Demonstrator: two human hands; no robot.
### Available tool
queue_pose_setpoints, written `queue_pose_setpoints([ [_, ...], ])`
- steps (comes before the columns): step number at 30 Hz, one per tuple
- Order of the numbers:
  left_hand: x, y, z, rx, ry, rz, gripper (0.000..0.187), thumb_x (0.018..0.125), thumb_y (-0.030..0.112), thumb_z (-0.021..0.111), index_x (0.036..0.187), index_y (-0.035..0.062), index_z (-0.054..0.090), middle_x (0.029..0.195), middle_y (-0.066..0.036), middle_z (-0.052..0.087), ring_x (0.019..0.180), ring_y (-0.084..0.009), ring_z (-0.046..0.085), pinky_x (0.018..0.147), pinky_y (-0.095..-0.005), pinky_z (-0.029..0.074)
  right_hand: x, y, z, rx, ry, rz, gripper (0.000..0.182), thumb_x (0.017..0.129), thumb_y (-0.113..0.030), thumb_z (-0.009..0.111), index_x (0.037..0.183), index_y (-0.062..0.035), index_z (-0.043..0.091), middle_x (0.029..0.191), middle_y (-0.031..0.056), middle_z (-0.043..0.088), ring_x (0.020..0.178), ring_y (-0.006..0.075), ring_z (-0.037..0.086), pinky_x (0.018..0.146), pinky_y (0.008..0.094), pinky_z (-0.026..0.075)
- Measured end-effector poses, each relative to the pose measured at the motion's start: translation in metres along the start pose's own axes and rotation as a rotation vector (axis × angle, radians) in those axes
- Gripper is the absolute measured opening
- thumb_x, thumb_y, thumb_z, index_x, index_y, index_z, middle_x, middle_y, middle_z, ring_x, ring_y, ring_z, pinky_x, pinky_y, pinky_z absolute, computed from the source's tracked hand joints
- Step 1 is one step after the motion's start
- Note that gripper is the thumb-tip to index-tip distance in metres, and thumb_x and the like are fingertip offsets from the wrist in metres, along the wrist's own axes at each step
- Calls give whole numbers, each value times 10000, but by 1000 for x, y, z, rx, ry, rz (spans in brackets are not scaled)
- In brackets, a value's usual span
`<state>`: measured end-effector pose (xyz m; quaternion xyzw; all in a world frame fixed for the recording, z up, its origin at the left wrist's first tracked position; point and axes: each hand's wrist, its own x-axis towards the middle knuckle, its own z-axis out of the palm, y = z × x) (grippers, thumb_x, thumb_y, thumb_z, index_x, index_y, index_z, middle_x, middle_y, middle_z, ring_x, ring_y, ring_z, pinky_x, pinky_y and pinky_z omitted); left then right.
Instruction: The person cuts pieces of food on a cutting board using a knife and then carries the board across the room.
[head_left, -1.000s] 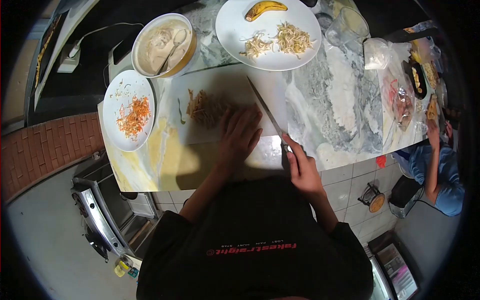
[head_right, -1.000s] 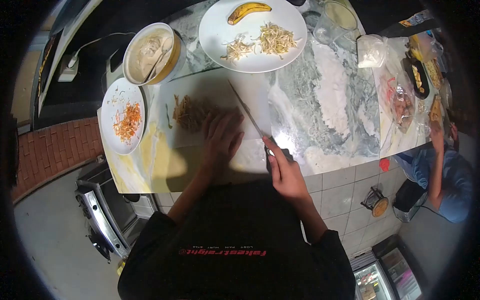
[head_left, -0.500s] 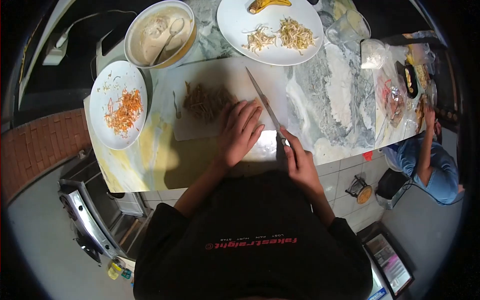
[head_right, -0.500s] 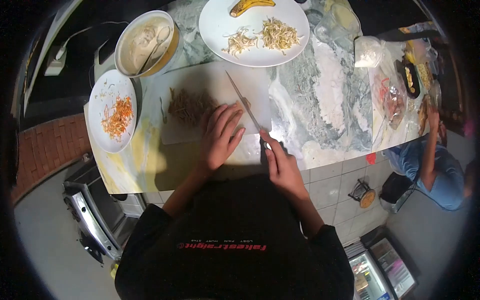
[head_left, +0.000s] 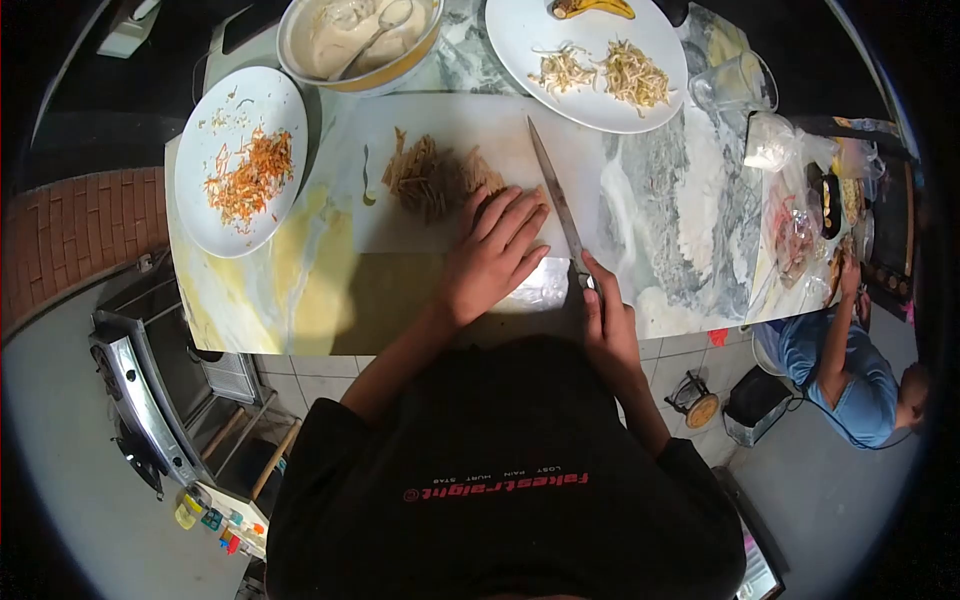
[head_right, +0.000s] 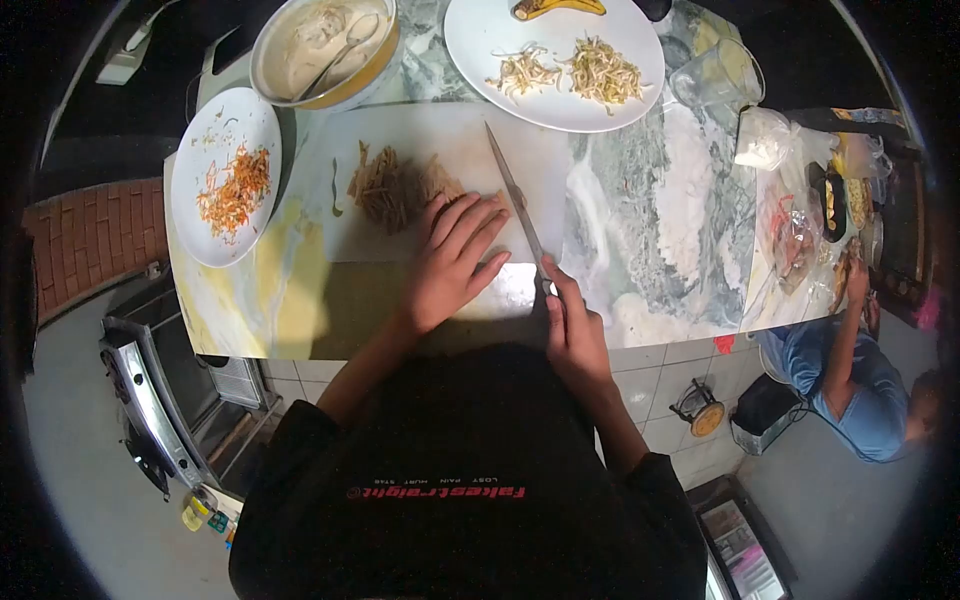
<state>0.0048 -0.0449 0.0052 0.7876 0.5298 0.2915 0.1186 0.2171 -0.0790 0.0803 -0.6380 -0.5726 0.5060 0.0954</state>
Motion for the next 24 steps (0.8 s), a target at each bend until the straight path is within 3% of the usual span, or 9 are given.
queue_pose_setpoints([
  [6,2,1,-2,-4,-8,4,452,932,299,740,1313,69,659,1402,-73,598,1371,-272,493,1198,-515,332,0,9,4,-11,74,-157,423,1101,-112,446,1523,-130,465,1364,232,646,1205,493,611,955,477,537],
  [11,1,1,-1,-15,8,-8,484,900,263,766,1336,86,654,1412,-60,606,1371,-270,508,1189,-505,344,0,3,-3,18,54,-112,425,1091,-87,459,1514,-119,482,1352,242,649,1193,489,622,944,458,538],
  [24,1,1,-2,-38,35,8,537,869,247,806,1359,97,646,1435,-55,601,1364,-268,519,1189,-497,359,2,10,5,1,109,-280,454,1080,-65,470,1530,-124,470,1301,263,657,1181,490,624,939,453,538],
])
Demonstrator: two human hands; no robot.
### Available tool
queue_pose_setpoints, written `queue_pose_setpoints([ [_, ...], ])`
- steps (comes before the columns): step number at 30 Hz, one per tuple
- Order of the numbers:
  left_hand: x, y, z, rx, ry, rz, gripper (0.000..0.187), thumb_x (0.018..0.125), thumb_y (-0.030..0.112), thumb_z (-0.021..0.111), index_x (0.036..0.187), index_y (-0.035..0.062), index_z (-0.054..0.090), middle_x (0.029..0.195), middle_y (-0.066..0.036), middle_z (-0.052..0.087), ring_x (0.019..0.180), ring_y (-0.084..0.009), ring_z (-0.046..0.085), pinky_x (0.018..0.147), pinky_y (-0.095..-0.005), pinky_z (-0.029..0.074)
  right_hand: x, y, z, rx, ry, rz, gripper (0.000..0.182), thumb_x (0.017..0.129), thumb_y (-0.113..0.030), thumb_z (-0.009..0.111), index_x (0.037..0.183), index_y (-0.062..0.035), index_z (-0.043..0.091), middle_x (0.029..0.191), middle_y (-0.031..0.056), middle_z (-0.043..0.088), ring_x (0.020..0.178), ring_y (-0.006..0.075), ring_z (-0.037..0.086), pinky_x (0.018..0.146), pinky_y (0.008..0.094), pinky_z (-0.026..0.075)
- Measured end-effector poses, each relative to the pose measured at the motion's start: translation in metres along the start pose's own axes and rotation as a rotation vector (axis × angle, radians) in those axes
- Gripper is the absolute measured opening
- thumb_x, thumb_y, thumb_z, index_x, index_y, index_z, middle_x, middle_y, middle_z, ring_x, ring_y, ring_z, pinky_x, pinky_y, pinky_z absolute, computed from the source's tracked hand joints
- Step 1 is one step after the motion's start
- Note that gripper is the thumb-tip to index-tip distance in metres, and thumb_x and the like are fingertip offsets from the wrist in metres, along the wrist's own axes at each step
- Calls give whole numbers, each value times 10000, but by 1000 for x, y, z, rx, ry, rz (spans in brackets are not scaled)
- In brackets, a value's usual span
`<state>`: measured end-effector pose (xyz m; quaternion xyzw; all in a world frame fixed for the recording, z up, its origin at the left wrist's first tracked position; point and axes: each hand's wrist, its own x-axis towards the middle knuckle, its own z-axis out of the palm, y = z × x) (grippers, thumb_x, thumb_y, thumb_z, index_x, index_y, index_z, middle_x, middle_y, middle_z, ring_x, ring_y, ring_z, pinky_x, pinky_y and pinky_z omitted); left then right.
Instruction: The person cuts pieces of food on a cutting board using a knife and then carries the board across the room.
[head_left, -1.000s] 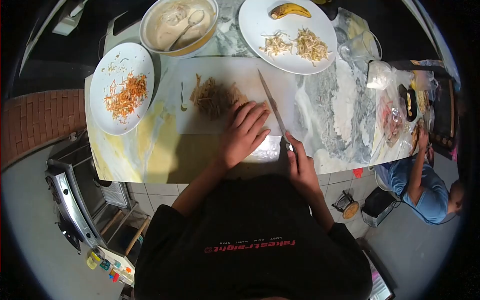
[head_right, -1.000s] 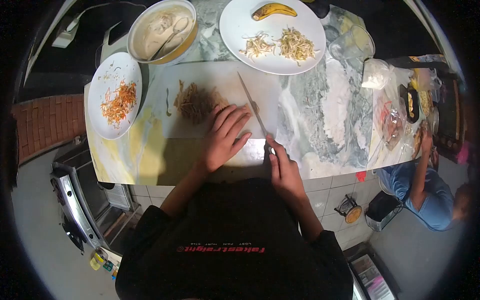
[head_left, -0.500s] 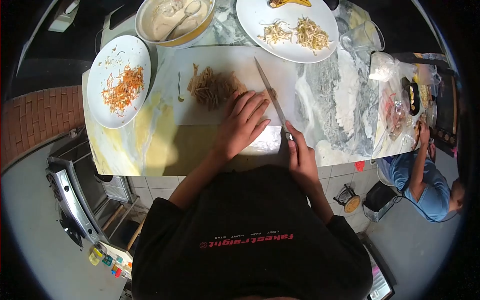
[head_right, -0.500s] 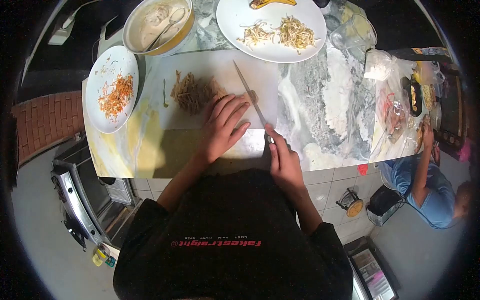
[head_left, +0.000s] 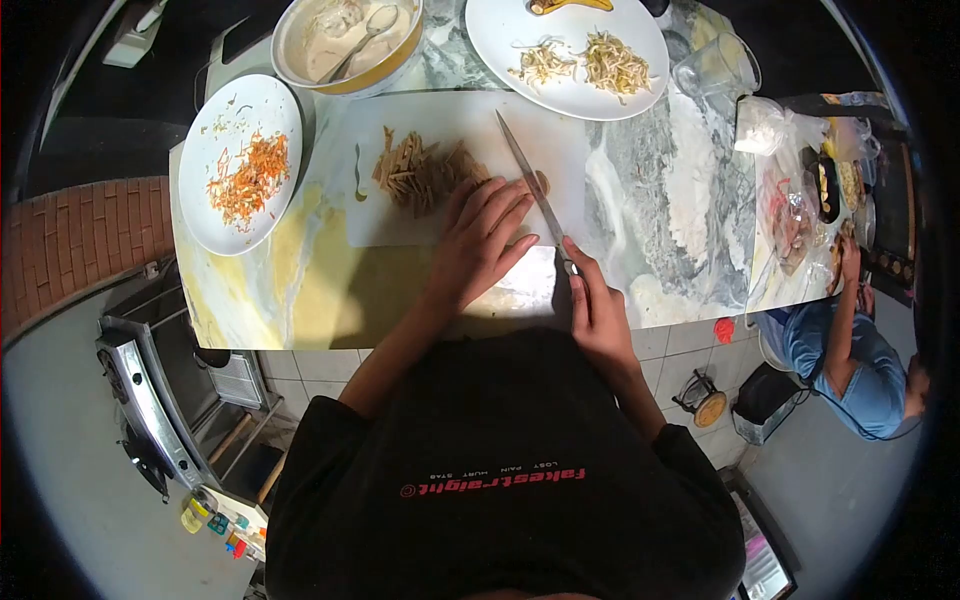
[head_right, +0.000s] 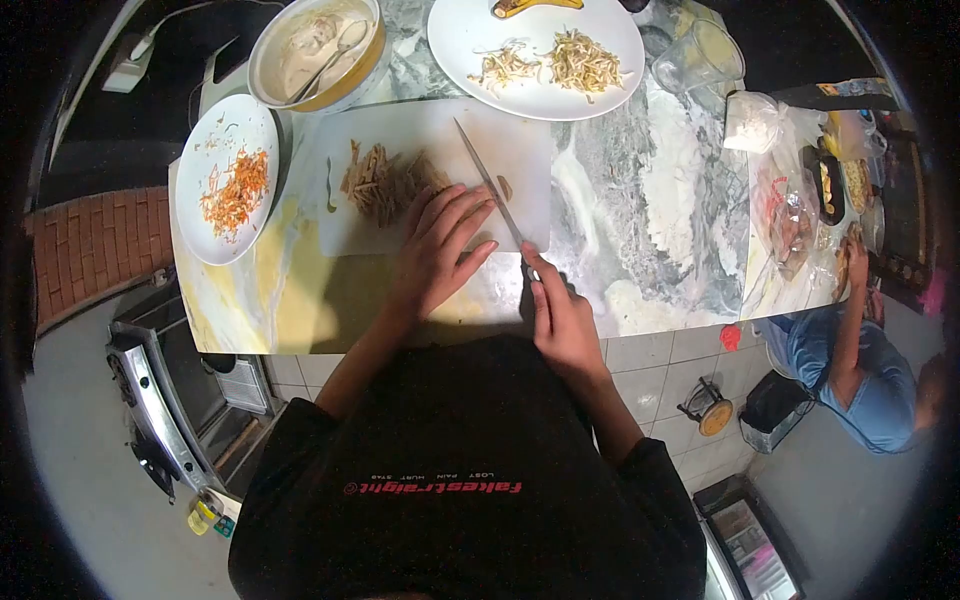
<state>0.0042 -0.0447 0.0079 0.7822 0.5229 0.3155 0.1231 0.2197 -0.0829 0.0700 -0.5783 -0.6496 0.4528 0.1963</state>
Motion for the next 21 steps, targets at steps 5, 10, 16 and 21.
queue_pose_setpoints([
  [5,1,0,-1,26,-1,22,485,888,274,793,1302,59,662,1422,-64,590,1360,-268,511,1178,-503,375,-1,11,13,-27,18,15,476,1070,-62,489,1538,-142,476,1153,283,693,1063,484,674,873,461,551],
  [10,1,2,-1,19,-4,6,497,881,270,799,1308,57,658,1410,-65,603,1356,-272,515,1179,-509,371,-1,16,26,-48,124,-114,510,1040,-42,535,1534,-164,506,904,263,693,833,444,699,755,454,553],
  [16,-5,-5,8,42,53,31,503,866,272,807,1293,56,652,1390,-66,618,1335,-287,539,1177,-515,366,10,2,23,-32,76,-154,520,1032,-39,561,1532,-169,505,786,239,651,713,439,663,673,479,519],
  [21,-4,-5,9,29,84,54,500,894,279,782,1315,58,629,1377,-69,619,1340,-280,542,1179,-523,356,14,7,15,-38,43,-140,499,1056,-82,540,1538,-201,487,757,240,644,696,452,652,643,500,500],
])
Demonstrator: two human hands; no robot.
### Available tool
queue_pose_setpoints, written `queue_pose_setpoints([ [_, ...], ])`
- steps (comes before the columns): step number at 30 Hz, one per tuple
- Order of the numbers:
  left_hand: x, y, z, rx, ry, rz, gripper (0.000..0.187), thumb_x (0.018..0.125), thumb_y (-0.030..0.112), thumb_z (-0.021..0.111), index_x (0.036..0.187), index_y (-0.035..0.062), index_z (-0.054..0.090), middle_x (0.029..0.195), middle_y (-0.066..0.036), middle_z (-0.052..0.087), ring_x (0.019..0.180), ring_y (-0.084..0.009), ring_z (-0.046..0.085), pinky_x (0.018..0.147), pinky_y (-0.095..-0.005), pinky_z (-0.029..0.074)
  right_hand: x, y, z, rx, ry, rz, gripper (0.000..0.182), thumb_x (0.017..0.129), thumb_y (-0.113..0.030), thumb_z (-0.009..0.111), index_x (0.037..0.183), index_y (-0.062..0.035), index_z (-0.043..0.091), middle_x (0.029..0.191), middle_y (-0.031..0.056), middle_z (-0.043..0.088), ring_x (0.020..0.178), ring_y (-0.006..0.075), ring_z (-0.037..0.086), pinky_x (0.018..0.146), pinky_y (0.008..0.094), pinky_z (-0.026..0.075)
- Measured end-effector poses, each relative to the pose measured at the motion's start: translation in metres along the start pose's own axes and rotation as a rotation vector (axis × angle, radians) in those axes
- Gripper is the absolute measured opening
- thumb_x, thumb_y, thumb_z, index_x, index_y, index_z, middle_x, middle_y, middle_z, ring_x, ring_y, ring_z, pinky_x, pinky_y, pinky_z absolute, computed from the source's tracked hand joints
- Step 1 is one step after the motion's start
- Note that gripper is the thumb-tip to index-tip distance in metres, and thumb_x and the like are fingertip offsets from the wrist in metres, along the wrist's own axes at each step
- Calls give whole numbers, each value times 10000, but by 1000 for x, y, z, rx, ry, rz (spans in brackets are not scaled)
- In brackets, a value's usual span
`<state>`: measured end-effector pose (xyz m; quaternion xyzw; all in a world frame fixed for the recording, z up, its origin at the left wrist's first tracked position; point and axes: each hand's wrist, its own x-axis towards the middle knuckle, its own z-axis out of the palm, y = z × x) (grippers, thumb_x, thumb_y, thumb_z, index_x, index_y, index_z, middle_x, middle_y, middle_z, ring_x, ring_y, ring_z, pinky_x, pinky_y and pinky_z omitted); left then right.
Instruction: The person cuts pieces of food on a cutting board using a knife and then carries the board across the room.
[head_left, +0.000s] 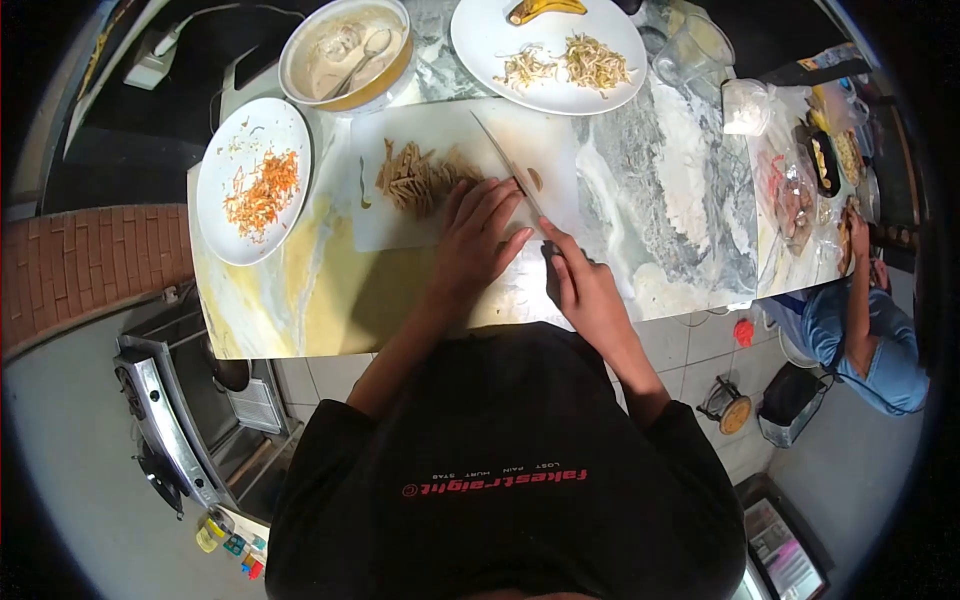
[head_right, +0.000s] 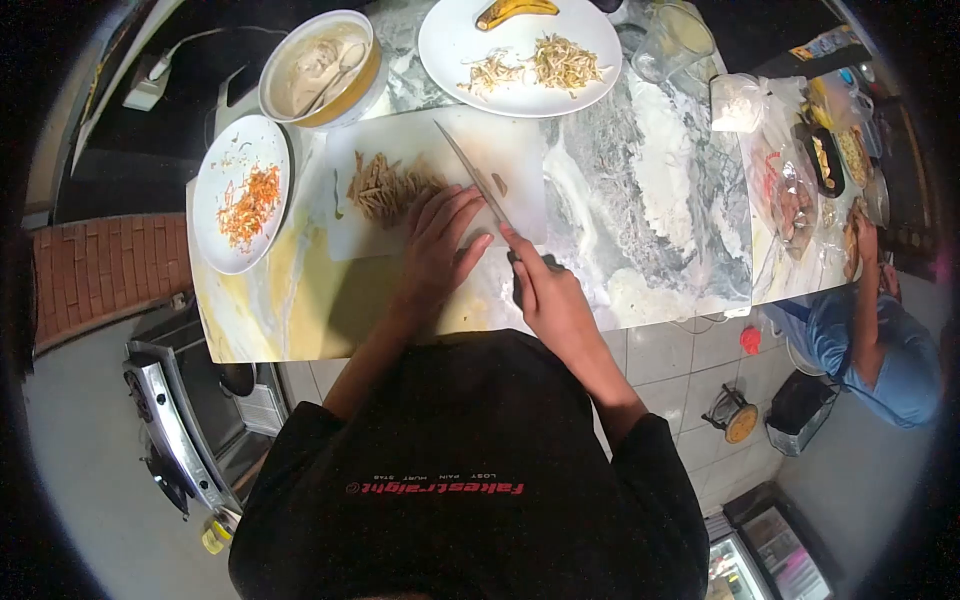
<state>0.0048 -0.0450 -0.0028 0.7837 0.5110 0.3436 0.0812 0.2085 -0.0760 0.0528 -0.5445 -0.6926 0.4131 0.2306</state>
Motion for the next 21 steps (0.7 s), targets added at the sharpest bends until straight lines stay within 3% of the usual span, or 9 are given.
queue_pose_setpoints([
  [6,-2,2,4,23,16,-8,437,917,259,748,1314,95,662,1428,-73,607,1332,-286,558,1192,-509,334,-15,-1,-14,13,1,35,455,1104,-165,461,1552,-226,418,732,249,631,736,483,651,642,480,493],
  [9,-2,1,2,2,20,-23,428,918,240,747,1309,86,665,1407,-75,620,1312,-286,572,1185,-506,341,-22,-3,-19,141,-13,87,424,1121,-214,439,1545,-228,426,680,220,589,678,452,645,648,437,472],
  [15,-1,3,1,19,44,18,421,896,202,772,1283,65,684,1346,-83,658,1272,-286,597,1159,-505,373,-21,6,-13,198,-55,119,409,1134,-258,408,1542,-224,428,631,168,509,591,335,594,639,395,445],
  [17,-1,2,2,19,56,30,417,892,199,774,1277,62,688,1343,-86,660,1269,-290,597,1154,-504,378,-21,5,-10,220,-48,111,425,1140,-245,423,1563,-210,421,633,45,459,606,149,478,629,326,421],
  [18,-1,3,3,18,67,32,414,889,196,776,1270,59,692,1339,-88,662,1265,-293,598,1150,-503,383,-21,6,-7,218,-44,108,425,1140,-245,423,1563,-210,421,633,45,459,606,149,478,629,326,421],
  [20,-1,2,4,6,73,40,415,890,195,773,1272,56,692,1340,-88,661,1263,-298,598,1142,-503,388,-21,5,-4,176,-22,78,409,1132,-246,414,1540,-217,421,643,195,541,629,412,617,653,429,460],
  [21,-2,2,3,-4,74,46,415,890,195,770,1273,53,691,1340,-88,661,1262,-302,598,1135,-503,392,-20,4,-4,172,-25,74,409,1132,-246,414,1540,-217,421,643,195,541,629,412,617,653,429,460],
])
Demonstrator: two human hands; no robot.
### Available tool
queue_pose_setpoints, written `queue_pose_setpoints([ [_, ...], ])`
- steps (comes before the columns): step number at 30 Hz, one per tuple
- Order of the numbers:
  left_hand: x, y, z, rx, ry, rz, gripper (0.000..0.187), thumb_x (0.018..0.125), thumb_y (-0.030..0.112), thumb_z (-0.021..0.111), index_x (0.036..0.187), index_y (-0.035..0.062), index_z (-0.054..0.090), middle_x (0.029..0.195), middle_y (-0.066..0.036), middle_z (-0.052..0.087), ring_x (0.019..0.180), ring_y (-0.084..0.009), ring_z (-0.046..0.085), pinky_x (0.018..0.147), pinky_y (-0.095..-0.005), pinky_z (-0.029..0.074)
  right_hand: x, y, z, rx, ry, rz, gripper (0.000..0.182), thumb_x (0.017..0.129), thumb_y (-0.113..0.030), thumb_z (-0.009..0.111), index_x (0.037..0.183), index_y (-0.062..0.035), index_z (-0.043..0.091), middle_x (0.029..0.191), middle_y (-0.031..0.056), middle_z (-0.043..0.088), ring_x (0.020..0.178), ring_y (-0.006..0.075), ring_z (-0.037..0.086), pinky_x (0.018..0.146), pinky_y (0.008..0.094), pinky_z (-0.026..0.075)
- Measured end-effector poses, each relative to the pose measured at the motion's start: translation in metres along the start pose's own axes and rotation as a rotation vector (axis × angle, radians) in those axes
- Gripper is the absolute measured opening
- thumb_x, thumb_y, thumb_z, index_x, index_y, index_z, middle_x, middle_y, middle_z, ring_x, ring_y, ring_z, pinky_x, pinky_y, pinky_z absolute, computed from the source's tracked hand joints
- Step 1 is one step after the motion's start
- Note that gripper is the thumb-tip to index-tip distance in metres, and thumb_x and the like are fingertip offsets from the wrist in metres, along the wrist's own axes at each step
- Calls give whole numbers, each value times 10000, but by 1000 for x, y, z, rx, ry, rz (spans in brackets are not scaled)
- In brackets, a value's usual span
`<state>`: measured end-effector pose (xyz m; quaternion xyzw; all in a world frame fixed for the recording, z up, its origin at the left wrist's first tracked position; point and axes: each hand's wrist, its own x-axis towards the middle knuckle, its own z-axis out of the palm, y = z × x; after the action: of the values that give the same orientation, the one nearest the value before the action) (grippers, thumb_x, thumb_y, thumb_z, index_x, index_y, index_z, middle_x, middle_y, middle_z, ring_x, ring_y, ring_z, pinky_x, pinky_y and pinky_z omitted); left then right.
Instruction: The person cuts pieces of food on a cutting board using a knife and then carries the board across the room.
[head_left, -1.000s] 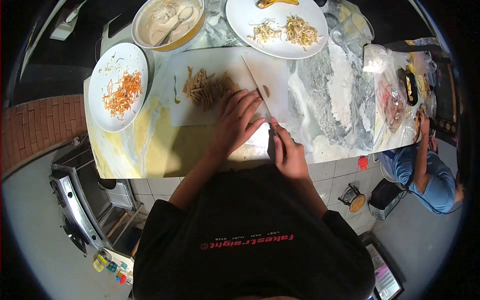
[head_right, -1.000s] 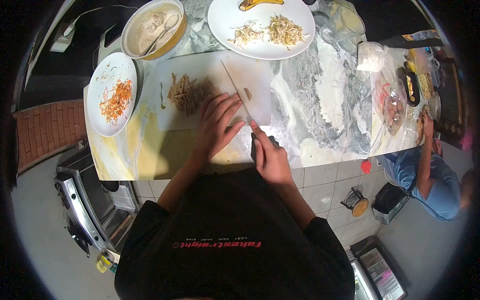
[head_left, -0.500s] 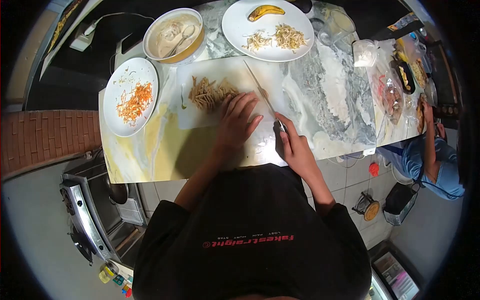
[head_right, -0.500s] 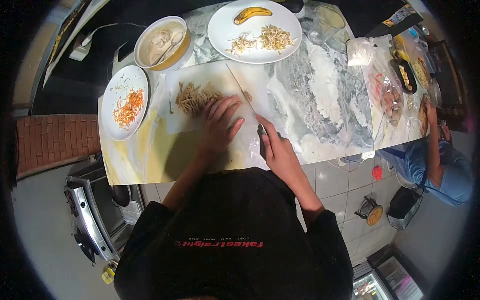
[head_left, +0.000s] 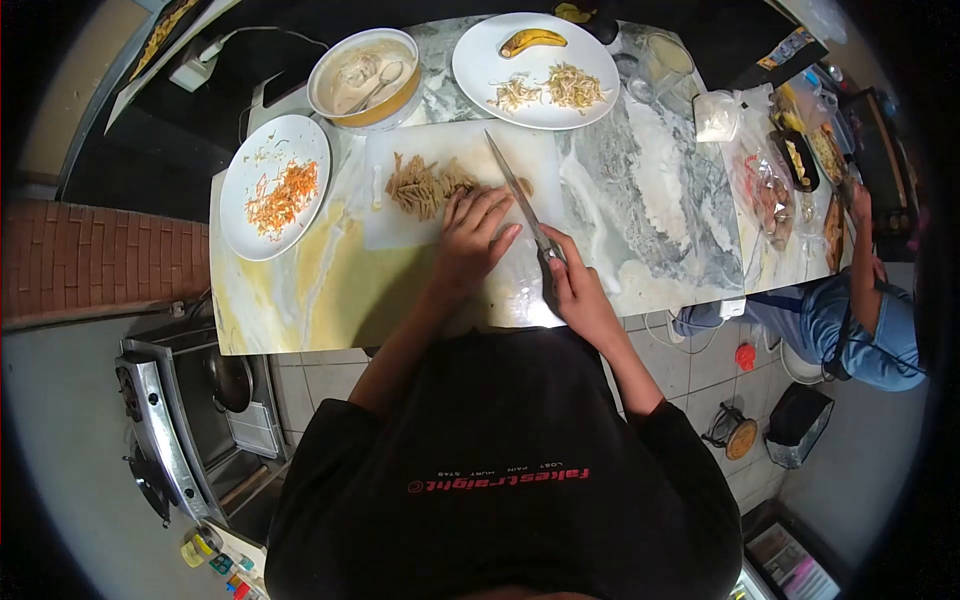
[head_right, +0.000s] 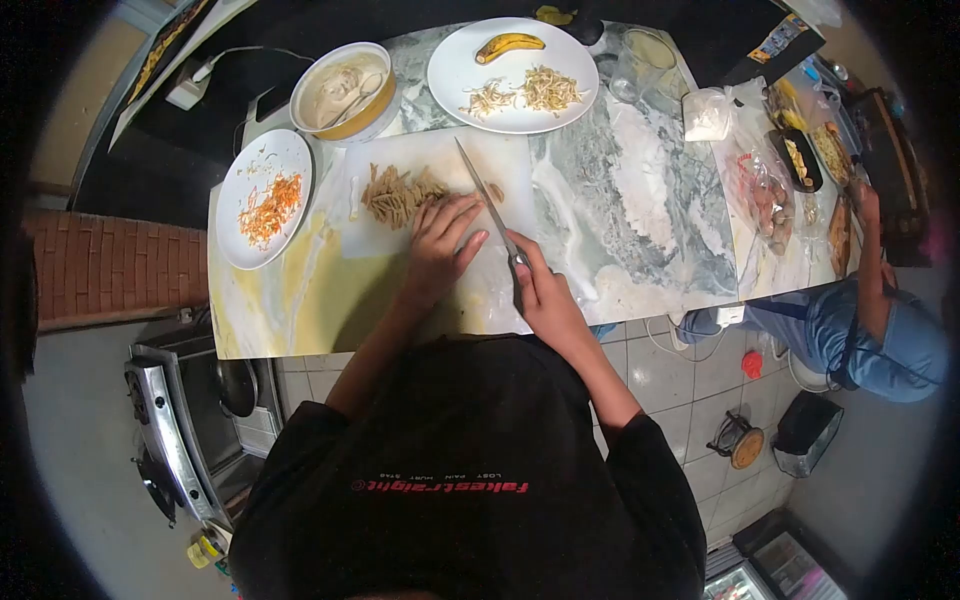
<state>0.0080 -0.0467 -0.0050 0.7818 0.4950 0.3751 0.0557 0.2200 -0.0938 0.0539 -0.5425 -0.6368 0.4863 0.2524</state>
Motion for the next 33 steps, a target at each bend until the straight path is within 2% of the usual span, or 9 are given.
queue_pose_setpoints([
  [3,-1,1,-1,8,4,0,424,888,191,768,1280,50,688,1341,-90,662,1258,-308,598,1127,-501,396,-1,-2,1,-17,-5,-13,411,1129,-231,417,1541,-218,415,648,220,553,663,462,630,659,450,466],
  [5,-1,0,0,13,-2,-4,423,895,217,772,1276,52,692,1338,-89,664,1270,-299,592,1143,-511,386,-1,-2,1,-28,10,-19,420,1130,-210,431,1549,-231,426,614,136,489,564,254,504,624,365,426],
  [6,-2,-1,1,14,-10,-6,423,901,243,776,1271,54,697,1335,-88,666,1282,-290,587,1159,-522,376,-1,-2,1,-27,9,-22,420,1130,-210,431,1549,-231,426,614,136,489,564,254,504,624,365,426],
  [9,-1,-2,1,12,7,18,418,889,188,766,1278,54,692,1342,-88,667,1258,-308,599,1126,-496,399,3,-6,-3,-65,3,-21,412,1127,-201,429,1538,-223,427,622,192,513,570,363,536,624,394,425],
  [11,-1,-2,1,12,8,18,414,890,189,763,1275,55,694,1339,-88,670,1255,-310,602,1129,-498,399,5,-7,-6,-126,-37,5,389,1122,-205,430,1510,-222,424,706,291,602,766,548,628,707,540,477],
  [20,0,-2,1,11,8,1,408,893,189,757,1271,48,696,1332,-95,677,1266,-316,601,1144,-505,392,18,6,4,-99,-3,-123,394,1110,-194,452,1499,-239,406,744,311,634,790,555,634,720,600,441],
  [23,-2,-1,2,43,16,-4,408,892,201,761,1265,51,693,1333,-96,672,1273,-310,599,1152,-515,380,20,-11,7,-196,-38,28,392,1109,-197,456,1495,-251,416,765,320,641,803,555,636,724,609,437],
  [29,-5,2,4,144,19,15,421,881,224,770,1260,64,682,1337,-87,661,1284,-299,595,1169,-531,349,11,-9,-1,-155,-52,11,400,1104,-193,462,1497,-257,419,788,324,642,824,555,637,729,615,445],
  [33,-5,1,5,165,35,15,432,874,234,774,1262,72,678,1324,-81,663,1279,-292,591,1176,-526,335,-6,-1,-16,-62,-48,14,410,1105,-177,476,1508,-243,440,748,267,626,745,481,655,721,463,498],
])
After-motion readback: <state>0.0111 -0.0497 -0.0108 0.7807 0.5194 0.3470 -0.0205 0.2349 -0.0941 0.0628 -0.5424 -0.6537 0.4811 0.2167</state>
